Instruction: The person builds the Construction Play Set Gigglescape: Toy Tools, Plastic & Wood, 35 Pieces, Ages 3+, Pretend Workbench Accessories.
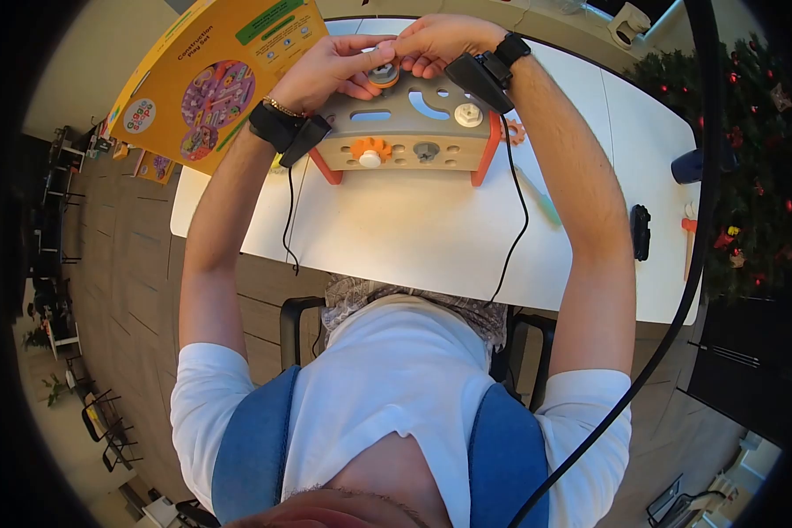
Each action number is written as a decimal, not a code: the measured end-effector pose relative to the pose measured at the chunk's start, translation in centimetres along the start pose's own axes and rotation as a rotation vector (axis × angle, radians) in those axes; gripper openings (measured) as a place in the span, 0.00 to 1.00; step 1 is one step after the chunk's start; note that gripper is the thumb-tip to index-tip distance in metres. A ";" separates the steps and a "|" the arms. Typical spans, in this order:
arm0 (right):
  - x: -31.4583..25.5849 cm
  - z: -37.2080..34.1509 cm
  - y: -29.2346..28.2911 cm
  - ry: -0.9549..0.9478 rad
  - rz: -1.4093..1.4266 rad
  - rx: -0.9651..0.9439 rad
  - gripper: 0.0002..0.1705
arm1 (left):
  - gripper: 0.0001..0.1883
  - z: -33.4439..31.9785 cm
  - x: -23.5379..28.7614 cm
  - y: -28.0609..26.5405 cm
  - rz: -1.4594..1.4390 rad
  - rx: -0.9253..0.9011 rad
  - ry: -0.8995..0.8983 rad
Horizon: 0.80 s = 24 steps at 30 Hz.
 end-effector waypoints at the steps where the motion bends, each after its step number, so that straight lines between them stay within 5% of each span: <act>1: 0.0 -0.1 0.0 0.018 0.005 -0.009 0.23 | 0.30 -0.2 0.0 0.1 -0.016 0.026 0.007; 4: -0.1 -1.3 0.5 -0.055 -0.242 0.190 0.24 | 0.29 -0.6 -0.2 0.5 -0.043 0.061 0.027; 6: -3.7 -6.9 4.0 -0.036 -0.438 0.612 0.20 | 0.28 -0.8 -0.3 0.8 -0.059 0.068 0.033; 8: -2.4 -11.2 5.0 -0.310 -0.596 0.841 0.20 | 0.27 -0.7 -0.1 1.0 0.017 0.129 0.038; 10: 0.5 -15.6 6.6 -0.197 -0.562 0.979 0.16 | 0.27 -0.3 -0.3 0.7 0.054 0.123 0.038; 14: 10.6 -21.1 9.2 0.340 -0.814 0.726 0.19 | 0.27 0.0 0.1 0.4 0.179 0.055 0.080; 19: 16.4 -22.7 12.2 0.319 -0.727 0.721 0.17 | 0.27 0.7 -0.8 -0.1 0.209 0.051 0.126; 23: 15.0 -25.4 10.5 0.333 -0.641 0.735 0.12 | 0.27 0.5 -1.0 -0.2 0.213 0.042 0.122; 24: 12.7 -26.5 9.4 0.468 -0.569 0.750 0.12 | 0.27 0.6 -1.2 -0.3 0.211 0.048 0.122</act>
Point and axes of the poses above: each hand's wrist, its own z-axis towards the middle knuckle, its own y-axis out of the palm, x = y × z, the point moved 3 cm from there along z, towards the middle knuckle, and after that the axes turned 11 degrees about -x, right-handed, at the moved point
